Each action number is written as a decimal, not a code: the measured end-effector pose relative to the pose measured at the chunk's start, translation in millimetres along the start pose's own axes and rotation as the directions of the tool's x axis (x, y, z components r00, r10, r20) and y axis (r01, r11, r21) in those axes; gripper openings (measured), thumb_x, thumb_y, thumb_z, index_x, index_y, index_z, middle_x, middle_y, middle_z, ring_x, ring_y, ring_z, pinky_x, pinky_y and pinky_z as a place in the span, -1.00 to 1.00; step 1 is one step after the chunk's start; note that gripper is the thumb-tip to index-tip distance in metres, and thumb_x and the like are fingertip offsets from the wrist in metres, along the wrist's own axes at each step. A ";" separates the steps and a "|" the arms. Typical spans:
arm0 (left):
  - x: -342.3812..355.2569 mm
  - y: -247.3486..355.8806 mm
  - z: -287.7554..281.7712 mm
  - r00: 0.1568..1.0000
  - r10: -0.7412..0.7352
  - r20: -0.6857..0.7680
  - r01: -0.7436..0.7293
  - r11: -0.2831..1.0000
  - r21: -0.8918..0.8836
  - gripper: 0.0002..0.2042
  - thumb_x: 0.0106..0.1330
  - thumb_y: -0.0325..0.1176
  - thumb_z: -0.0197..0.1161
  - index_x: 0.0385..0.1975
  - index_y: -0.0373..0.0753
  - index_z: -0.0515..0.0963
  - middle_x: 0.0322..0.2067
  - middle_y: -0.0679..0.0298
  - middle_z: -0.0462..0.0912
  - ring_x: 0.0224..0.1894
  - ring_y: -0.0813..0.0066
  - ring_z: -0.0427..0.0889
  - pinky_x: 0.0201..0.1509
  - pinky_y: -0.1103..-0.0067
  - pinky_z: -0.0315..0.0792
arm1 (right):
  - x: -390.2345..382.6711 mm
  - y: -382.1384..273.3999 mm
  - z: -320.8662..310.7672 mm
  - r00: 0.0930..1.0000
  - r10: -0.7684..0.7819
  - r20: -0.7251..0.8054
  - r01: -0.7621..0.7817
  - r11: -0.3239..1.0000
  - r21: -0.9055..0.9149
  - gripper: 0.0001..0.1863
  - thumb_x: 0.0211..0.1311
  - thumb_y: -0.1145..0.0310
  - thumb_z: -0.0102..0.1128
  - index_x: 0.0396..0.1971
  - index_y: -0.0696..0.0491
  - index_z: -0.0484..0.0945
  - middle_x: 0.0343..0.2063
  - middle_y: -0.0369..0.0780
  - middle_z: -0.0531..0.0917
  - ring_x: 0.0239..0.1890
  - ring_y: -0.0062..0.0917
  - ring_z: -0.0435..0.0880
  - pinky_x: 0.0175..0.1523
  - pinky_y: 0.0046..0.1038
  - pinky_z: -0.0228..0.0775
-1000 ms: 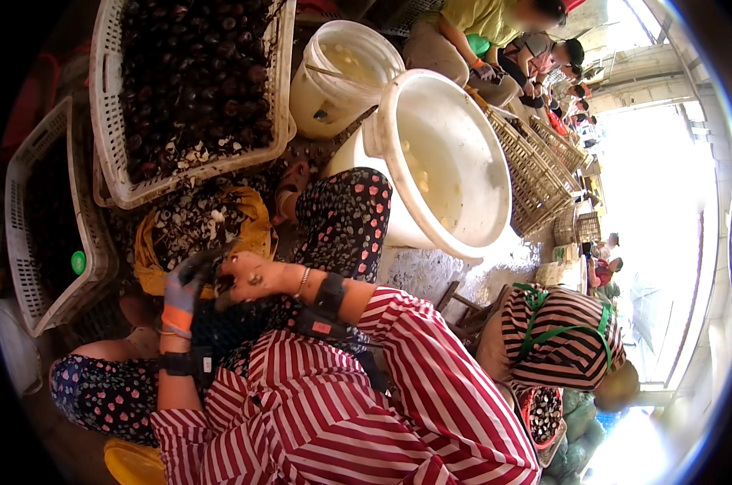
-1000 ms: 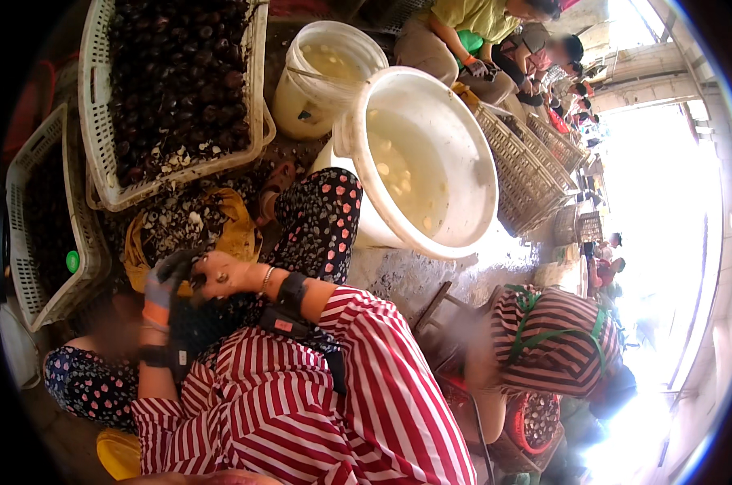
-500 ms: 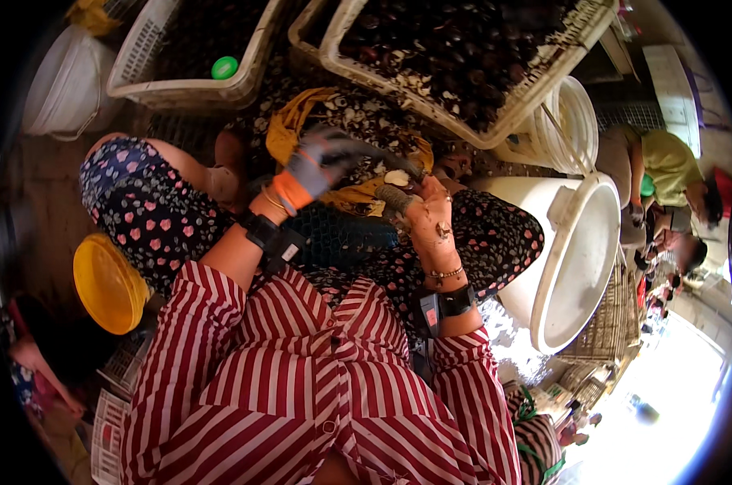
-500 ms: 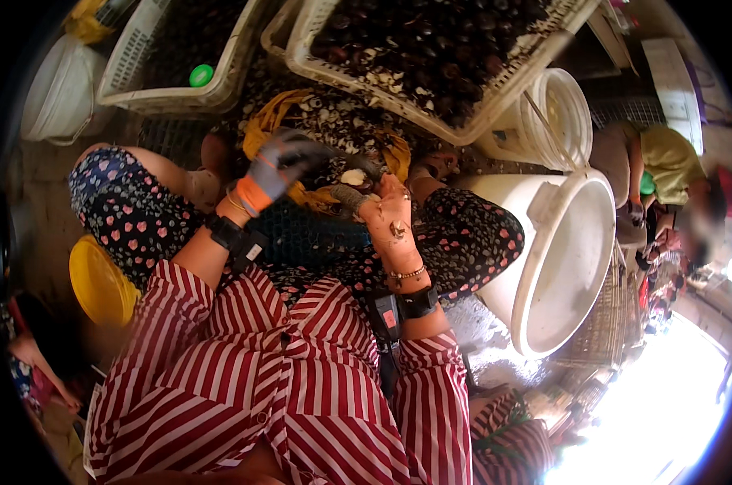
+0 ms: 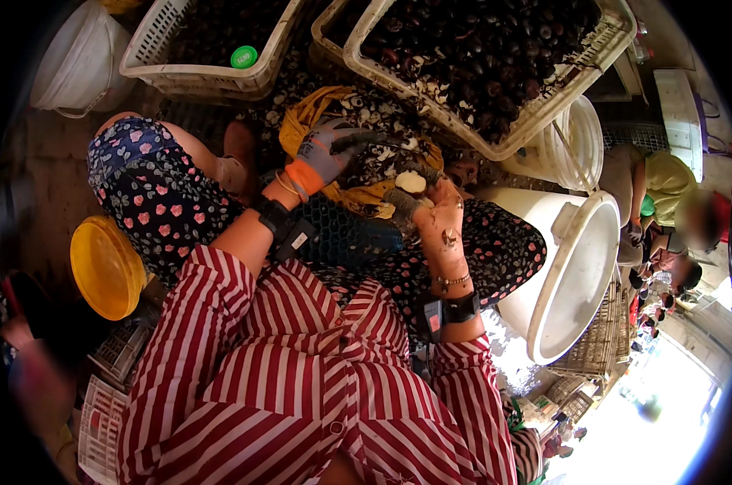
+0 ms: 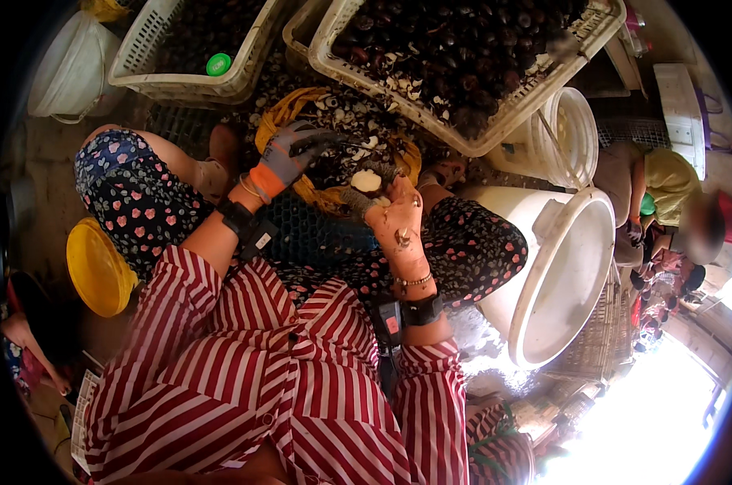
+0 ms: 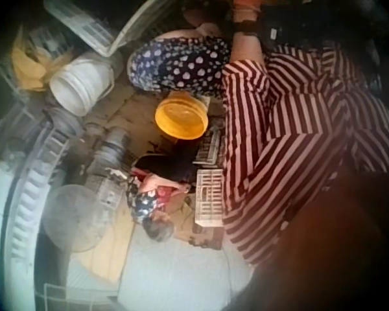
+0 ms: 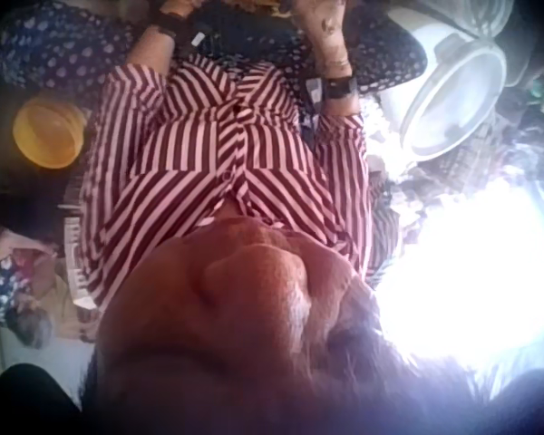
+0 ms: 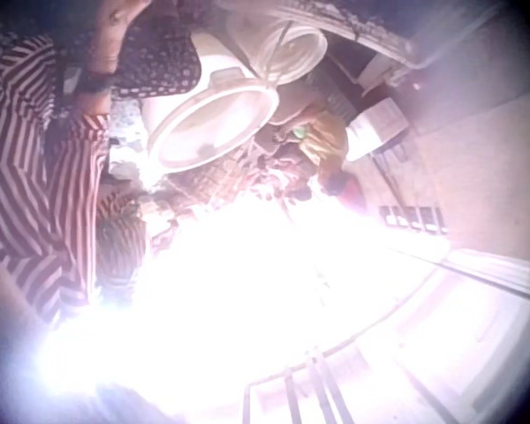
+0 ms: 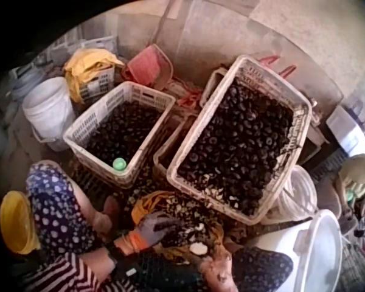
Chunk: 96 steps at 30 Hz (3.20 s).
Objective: The person peels water chestnuts with a small tool, placing the peeled fruit into a bucket.
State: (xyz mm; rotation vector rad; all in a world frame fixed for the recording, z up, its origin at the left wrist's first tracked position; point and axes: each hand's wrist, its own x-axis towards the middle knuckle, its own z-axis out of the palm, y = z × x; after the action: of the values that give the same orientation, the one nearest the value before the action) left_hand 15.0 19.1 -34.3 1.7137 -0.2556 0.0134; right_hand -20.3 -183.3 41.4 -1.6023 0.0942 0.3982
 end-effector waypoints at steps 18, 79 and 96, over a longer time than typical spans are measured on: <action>-3.9 24.2 13.7 0.993 0.115 0.020 -0.116 0.956 0.270 -0.75 0.13 -0.49 0.18 -0.20 -0.03 0.60 -0.39 0.26 0.60 -0.38 0.40 0.50 -0.24 0.51 0.36 | -7.5 20.2 4.5 0.941 0.295 -0.163 -0.082 0.670 0.738 -0.75 0.14 0.45 0.05 -0.17 0.17 0.41 -0.32 -0.20 0.56 -0.54 -0.61 0.50 -0.51 -0.64 0.36; -12.8 8.6 31.6 0.999 -0.030 -0.027 0.027 0.997 -0.077 -0.75 0.09 -0.54 0.22 -0.20 -0.19 0.59 -0.24 0.22 0.59 -0.23 0.37 0.57 -0.12 0.52 0.43 | 6.9 34.1 8.3 0.960 0.265 0.093 -0.163 0.254 0.953 -0.84 0.21 0.44 -0.04 -0.22 0.09 0.43 -0.34 -0.21 0.52 -0.40 -0.49 0.47 -0.48 -0.56 0.32; -11.0 -4.6 27.5 0.999 -0.024 -0.039 0.024 1.000 0.016 -0.75 0.07 -0.45 0.27 -0.20 -0.17 0.59 -0.31 0.20 0.60 -0.25 0.33 0.56 -0.15 0.49 0.44 | 4.3 43.3 11.6 0.959 0.197 -0.202 -0.008 0.734 0.679 -0.80 0.22 0.43 -0.06 -0.16 0.09 0.37 -0.23 -0.24 0.48 -0.33 -0.51 0.48 -0.35 -0.54 0.40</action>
State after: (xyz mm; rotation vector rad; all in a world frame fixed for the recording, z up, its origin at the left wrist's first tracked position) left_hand 1.3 -5.3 -44.9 1.7312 -0.2064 0.0315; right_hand -31.6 -174.6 -1.4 -0.9090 0.4840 0.1930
